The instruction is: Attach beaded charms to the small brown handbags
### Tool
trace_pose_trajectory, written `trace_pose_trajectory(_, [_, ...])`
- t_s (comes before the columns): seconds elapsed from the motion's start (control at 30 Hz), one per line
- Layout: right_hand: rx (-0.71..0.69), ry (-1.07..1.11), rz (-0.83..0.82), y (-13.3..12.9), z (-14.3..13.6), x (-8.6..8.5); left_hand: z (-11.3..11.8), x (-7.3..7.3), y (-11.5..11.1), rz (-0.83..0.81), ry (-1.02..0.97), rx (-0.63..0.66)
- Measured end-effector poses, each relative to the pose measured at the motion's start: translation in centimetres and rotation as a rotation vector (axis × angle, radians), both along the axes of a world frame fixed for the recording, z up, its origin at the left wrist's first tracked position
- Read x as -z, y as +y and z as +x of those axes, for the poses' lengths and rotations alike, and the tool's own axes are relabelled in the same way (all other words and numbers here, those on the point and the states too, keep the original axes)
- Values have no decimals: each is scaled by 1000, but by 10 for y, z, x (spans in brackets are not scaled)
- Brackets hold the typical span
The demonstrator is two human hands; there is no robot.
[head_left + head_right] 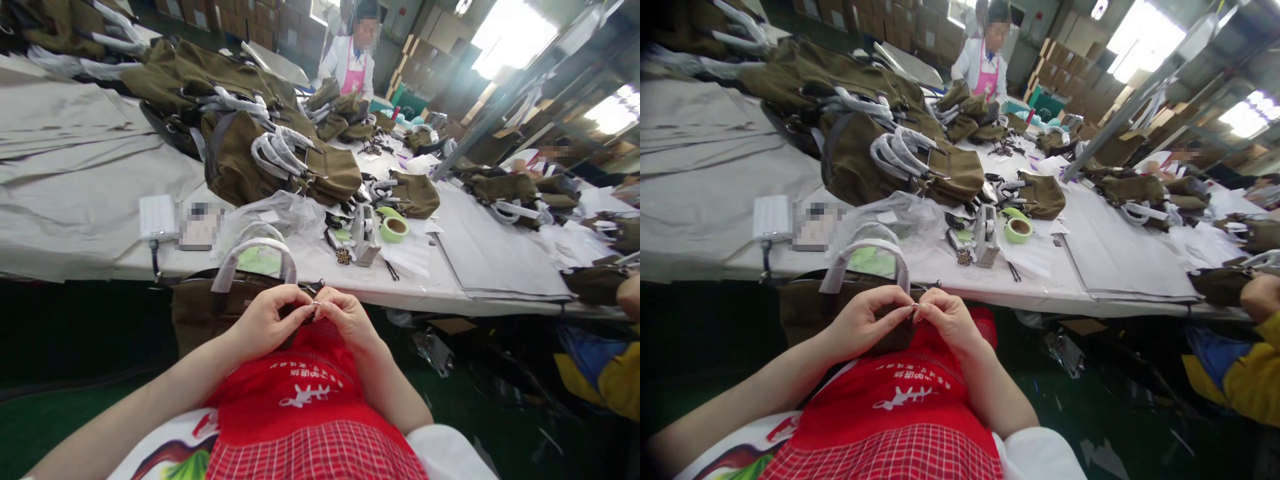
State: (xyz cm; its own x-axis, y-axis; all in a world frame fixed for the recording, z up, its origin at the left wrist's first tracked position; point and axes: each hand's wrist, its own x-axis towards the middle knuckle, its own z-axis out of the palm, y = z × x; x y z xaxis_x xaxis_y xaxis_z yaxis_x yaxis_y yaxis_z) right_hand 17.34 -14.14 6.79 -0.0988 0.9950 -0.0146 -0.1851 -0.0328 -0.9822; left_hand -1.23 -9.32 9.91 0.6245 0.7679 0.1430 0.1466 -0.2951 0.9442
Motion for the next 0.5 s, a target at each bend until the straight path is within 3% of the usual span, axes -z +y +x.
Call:
trace_pose_trajectory(0.2, [-112,357,-243,2,-16,7,3,17,-1,-228,-141,-202])
trace_pose_trajectory(0.37, [-141,496,-344,3,-25,16,6,23,-9,-469,-313,-238])
trace_pose_trajectory(0.43, [-99,527,-345,4,-28,19,4,28,-9,-395,-278,-240])
trace_pose_trajectory(0.5, [-74,528,-336,5,-29,20,0,36,-4,-189,-159,-264])
